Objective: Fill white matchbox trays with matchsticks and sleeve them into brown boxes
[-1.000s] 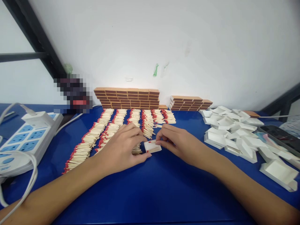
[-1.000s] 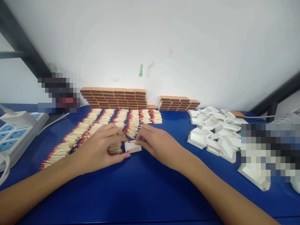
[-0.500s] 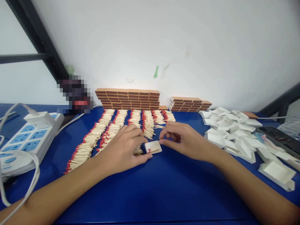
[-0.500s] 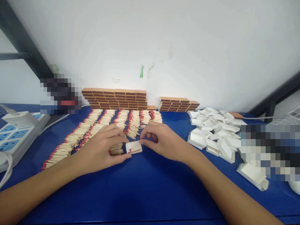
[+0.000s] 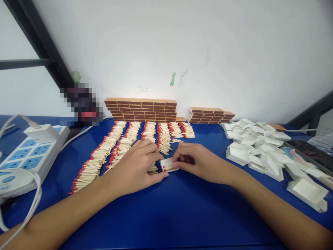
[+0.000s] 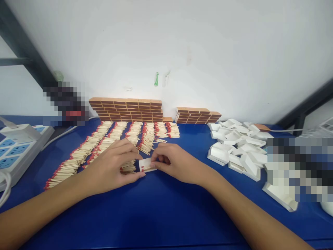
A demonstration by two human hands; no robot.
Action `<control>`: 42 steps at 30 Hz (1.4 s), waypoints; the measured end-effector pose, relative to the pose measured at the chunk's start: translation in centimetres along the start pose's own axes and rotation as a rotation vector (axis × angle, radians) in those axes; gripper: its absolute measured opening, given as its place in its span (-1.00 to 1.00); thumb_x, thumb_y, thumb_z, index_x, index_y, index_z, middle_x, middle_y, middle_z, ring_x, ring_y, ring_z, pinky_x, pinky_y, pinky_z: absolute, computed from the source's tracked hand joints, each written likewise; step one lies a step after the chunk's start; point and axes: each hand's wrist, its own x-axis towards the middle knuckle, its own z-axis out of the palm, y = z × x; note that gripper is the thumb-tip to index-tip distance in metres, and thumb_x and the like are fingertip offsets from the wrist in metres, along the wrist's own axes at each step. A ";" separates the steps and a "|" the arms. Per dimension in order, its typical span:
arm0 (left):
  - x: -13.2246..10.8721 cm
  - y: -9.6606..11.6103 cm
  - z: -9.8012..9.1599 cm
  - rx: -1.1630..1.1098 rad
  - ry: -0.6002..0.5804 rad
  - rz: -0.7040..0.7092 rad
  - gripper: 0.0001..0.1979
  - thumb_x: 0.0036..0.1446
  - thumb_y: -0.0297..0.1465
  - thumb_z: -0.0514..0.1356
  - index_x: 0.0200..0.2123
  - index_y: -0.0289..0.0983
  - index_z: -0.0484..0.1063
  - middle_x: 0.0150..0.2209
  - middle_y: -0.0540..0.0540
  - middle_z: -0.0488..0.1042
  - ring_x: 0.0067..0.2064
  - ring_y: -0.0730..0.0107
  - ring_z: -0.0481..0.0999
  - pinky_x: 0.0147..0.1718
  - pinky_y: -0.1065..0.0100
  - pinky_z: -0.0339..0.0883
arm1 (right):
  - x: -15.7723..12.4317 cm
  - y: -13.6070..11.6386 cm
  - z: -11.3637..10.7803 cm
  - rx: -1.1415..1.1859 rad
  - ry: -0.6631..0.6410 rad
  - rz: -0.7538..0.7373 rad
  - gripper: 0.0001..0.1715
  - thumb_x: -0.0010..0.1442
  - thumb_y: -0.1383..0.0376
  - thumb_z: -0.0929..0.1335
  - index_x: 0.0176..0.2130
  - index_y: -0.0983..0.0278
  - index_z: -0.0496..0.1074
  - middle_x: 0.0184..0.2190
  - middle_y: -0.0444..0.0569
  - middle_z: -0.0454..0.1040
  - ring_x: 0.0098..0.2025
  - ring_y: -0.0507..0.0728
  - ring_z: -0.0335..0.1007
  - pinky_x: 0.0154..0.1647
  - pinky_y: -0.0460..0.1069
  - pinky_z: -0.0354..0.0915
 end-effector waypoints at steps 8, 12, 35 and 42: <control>-0.1 -0.1 0.1 0.003 0.005 0.006 -0.76 0.24 -0.18 0.39 -0.16 -0.21 0.61 -0.19 -0.10 0.54 -0.04 0.15 0.47 -0.02 0.09 0.36 | 0.1 1.8 -1.8 -0.095 0.190 0.033 -0.71 0.41 0.09 0.38 -0.26 0.21 0.56 -0.40 -0.11 0.44 -0.40 0.07 0.29 -0.35 -0.01 0.23; -0.2 -0.2 0.1 -0.005 0.003 0.009 -0.75 0.24 -0.17 0.39 -0.16 -0.21 0.61 -0.19 -0.10 0.55 -0.04 0.16 0.47 -0.01 0.09 0.36 | 0.2 5.3 -4.1 -0.362 0.375 0.100 -0.76 0.37 0.16 0.37 -0.20 0.24 0.58 -0.36 -0.04 0.45 -0.37 0.12 0.33 -0.30 0.03 0.24; -0.3 0.0 0.2 -0.003 0.010 0.024 -0.75 0.25 -0.17 0.38 -0.13 -0.21 0.62 -0.19 -0.11 0.55 -0.05 0.14 0.47 0.00 0.07 0.36 | 0.3 9.0 -4.7 -0.430 0.268 0.119 -0.83 0.36 0.22 0.36 -0.20 0.21 0.55 -0.35 -0.04 0.45 -0.34 0.14 0.35 -0.27 0.02 0.24; -0.4 0.0 0.3 -0.006 0.019 0.033 -0.74 0.26 -0.17 0.38 -0.13 -0.24 0.61 -0.19 -0.11 0.54 -0.06 0.15 0.46 -0.01 0.08 0.36 | 0.3 9.1 -4.8 -0.436 0.255 0.114 -0.83 0.35 0.23 0.35 -0.20 0.22 0.55 -0.35 -0.04 0.44 -0.33 0.14 0.36 -0.27 0.02 0.25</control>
